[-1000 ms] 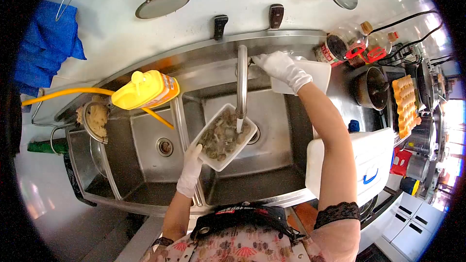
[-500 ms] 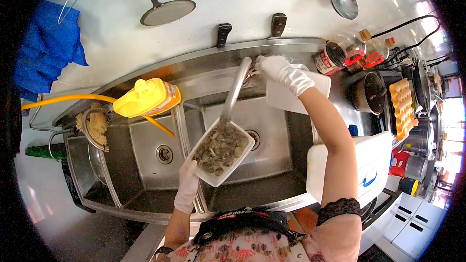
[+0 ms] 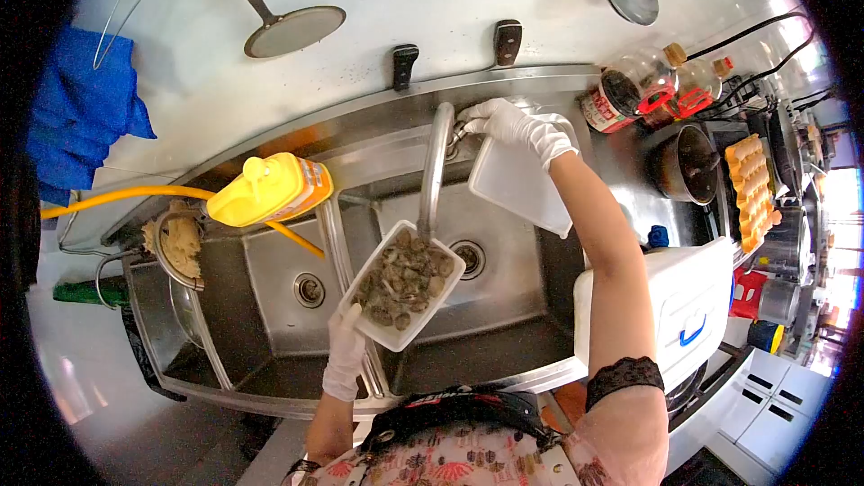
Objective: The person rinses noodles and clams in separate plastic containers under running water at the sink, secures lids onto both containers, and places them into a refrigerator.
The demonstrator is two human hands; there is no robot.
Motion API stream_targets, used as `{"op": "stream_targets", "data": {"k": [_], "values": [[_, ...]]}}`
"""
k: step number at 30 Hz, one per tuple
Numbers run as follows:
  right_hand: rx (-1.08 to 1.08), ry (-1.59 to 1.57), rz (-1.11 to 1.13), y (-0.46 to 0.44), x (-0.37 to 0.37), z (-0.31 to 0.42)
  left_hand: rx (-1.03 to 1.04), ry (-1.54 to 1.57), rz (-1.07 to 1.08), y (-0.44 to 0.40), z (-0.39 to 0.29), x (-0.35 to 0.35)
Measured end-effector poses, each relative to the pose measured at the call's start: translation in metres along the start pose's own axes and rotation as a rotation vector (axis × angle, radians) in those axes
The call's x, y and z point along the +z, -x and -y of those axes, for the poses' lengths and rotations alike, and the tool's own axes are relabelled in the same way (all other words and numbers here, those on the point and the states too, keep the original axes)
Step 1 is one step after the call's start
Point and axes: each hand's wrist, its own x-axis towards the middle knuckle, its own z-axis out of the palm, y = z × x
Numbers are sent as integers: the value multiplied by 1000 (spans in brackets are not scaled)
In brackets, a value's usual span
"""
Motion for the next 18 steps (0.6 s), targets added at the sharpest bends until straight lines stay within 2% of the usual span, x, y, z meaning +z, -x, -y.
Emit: {"op": "stream_targets", "data": {"k": [4,6,10,12,13,15,18], "values": [[-51,-210,101,-13,2,-21,-22,-12,1,-3,6,-8],[-127,-294,22,-9,3,-18,-22,0,0,-1,3,-6],[-59,-440,-10,-12,11,-27,-26,35,-9,-1,3,-2],[-39,-292,-142,-15,18,-33,-19,40,0,-2,4,-5],[-39,-292,-138,-17,23,-35,-12,42,8,-1,4,-6],[70,-370,-290,-20,33,-37,-7,49,-3,1,3,-8],[107,-418,-334,-15,36,-22,-30,53,-33,6,2,-10]]}}
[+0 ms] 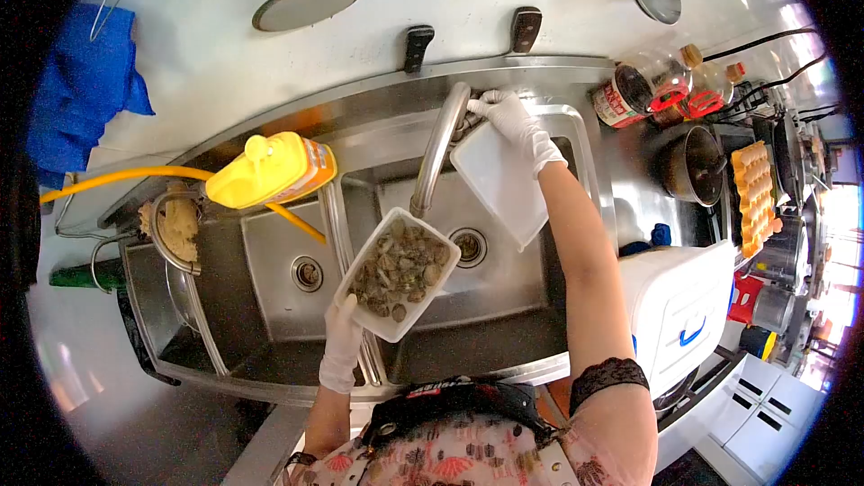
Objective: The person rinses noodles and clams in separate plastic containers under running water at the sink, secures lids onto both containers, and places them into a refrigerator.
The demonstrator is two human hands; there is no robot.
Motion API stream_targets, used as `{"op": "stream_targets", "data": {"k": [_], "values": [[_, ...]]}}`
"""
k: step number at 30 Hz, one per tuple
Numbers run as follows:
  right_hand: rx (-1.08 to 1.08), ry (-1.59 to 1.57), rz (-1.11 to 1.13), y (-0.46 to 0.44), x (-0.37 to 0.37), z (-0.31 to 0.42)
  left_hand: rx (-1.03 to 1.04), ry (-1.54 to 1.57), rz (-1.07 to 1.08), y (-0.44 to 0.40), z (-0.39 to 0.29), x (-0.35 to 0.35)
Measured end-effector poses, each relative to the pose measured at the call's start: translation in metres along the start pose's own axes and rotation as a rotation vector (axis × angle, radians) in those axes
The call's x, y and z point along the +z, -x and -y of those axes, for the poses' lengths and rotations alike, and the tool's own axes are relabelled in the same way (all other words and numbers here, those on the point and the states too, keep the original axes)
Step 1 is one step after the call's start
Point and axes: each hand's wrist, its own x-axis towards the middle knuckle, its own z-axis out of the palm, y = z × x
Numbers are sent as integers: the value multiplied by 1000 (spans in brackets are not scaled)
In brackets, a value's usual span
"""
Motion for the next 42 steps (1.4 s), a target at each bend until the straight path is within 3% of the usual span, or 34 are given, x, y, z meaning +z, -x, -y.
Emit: {"op": "stream_targets", "data": {"k": [5,7,8,13,15,17,20,21,26,28,29,32,36,42], "values": [[-5,103,-107,32,1,16,23,62,45,8,-1,-3],[199,-23,-339,34,-2,-16,38,59,47,13,-2,-2],[247,-58,-316,73,-1,20,54,61,46,17,-3,-2],[324,-66,-321,151,-23,-14,59,57,53,33,-2,-11],[433,-384,-334,176,-33,-30,92,30,69,36,3,-18],[384,-616,-245,201,-36,-43,88,22,53,36,9,-25],[430,-761,-256,232,-19,-43,89,48,77,35,18,-19],[430,-853,-160,241,-13,-40,93,49,89,38,18,-17],[290,-1083,-102,268,26,-22,115,80,161,56,10,4],[285,-987,-344,269,49,-22,102,74,209,53,24,7],[258,-780,-479,289,57,5,76,74,238,56,26,9],[106,-708,-699,304,81,12,155,61,242,70,28,20],[22,-406,-620,335,83,18,143,22,222,74,41,11],[21,-279,-498,361,76,17,198,-96,278,81,41,2]]}}
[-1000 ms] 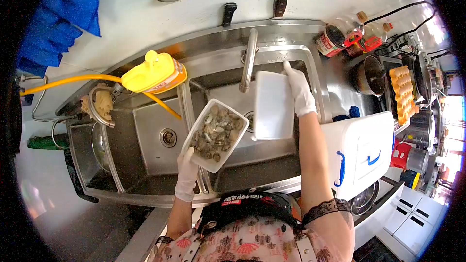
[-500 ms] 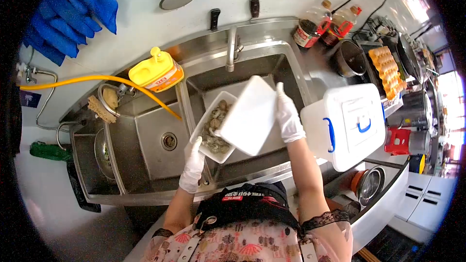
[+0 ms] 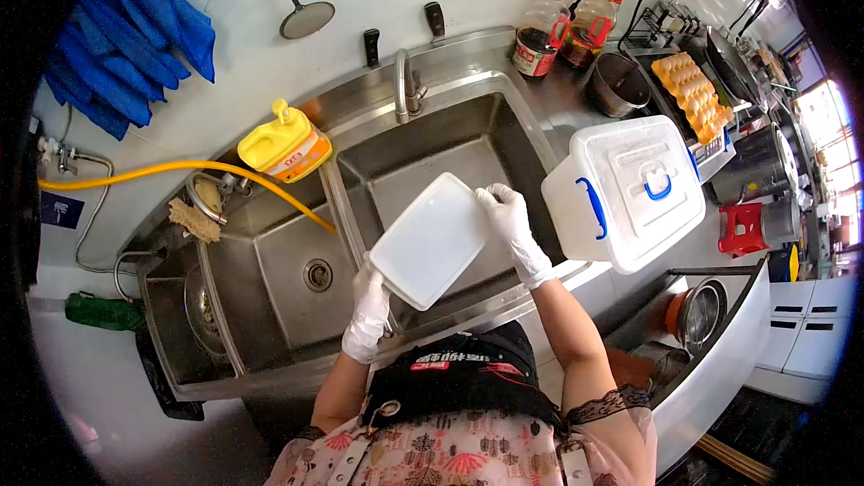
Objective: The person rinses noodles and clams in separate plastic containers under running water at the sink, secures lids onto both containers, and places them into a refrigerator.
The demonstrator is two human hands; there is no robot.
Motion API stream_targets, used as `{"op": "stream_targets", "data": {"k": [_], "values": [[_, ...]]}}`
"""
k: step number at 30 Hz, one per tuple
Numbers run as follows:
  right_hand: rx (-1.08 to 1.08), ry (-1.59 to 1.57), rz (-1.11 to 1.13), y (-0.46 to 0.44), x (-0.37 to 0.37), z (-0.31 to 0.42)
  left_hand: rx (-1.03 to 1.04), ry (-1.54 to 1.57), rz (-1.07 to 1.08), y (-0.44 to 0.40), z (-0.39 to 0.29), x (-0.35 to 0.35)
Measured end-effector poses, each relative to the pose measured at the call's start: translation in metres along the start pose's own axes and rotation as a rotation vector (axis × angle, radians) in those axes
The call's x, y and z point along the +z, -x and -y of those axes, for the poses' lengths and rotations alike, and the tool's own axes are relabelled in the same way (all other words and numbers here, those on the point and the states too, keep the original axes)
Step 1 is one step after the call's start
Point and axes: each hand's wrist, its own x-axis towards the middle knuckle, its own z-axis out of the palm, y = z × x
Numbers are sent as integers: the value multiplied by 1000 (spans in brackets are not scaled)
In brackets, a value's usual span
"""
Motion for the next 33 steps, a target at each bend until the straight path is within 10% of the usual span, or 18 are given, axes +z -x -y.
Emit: {"op": "stream_targets", "data": {"k": [9,17,23,33], "values": [[163,14,485,19,-20,-14,-50,6,138,-3,-10,-9],[223,-140,330,42,-20,-46,-233,357,152,17,-36,-1],[235,-125,273,56,-24,-50,41,-208,170,28,-23,9],[339,-254,350,109,-44,-34,-126,-103,203,38,-34,3]]}}
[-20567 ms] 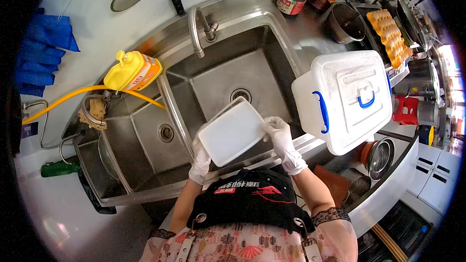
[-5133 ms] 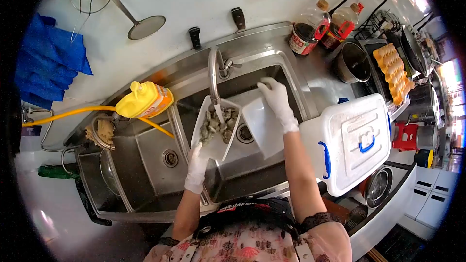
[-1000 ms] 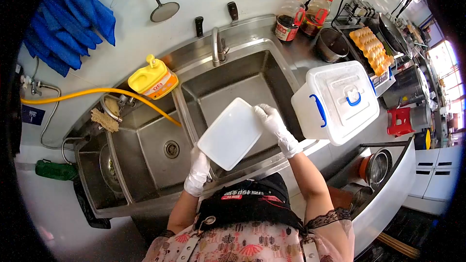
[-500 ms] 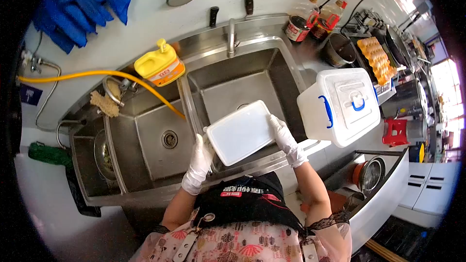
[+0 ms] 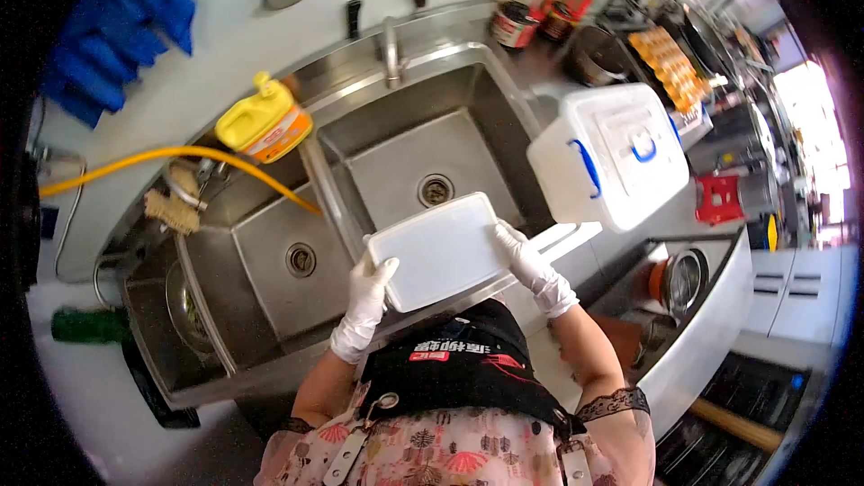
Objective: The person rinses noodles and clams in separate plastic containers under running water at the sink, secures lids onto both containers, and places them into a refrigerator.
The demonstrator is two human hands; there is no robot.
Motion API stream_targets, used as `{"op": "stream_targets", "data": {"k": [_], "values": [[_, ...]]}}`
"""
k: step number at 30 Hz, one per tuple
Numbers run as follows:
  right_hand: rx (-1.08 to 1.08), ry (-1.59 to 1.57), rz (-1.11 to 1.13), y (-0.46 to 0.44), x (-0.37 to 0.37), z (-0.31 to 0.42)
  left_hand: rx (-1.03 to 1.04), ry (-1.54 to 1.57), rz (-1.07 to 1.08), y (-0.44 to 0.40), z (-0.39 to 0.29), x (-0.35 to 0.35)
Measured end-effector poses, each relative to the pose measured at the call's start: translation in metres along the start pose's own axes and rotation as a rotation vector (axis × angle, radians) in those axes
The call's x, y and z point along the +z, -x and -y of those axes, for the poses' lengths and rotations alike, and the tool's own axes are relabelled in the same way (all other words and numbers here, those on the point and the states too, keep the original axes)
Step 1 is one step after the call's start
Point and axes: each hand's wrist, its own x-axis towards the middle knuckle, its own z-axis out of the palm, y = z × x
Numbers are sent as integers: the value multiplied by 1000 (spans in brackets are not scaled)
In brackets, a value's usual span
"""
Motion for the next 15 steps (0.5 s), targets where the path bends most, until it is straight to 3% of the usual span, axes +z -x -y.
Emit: {"op": "stream_targets", "data": {"k": [6,15], "values": [[-71,-52,8,58,6,-3,10,-219,150,25,-20,18],[-102,-154,-308,143,-48,-50,-124,-272,329,56,20,100]]}}
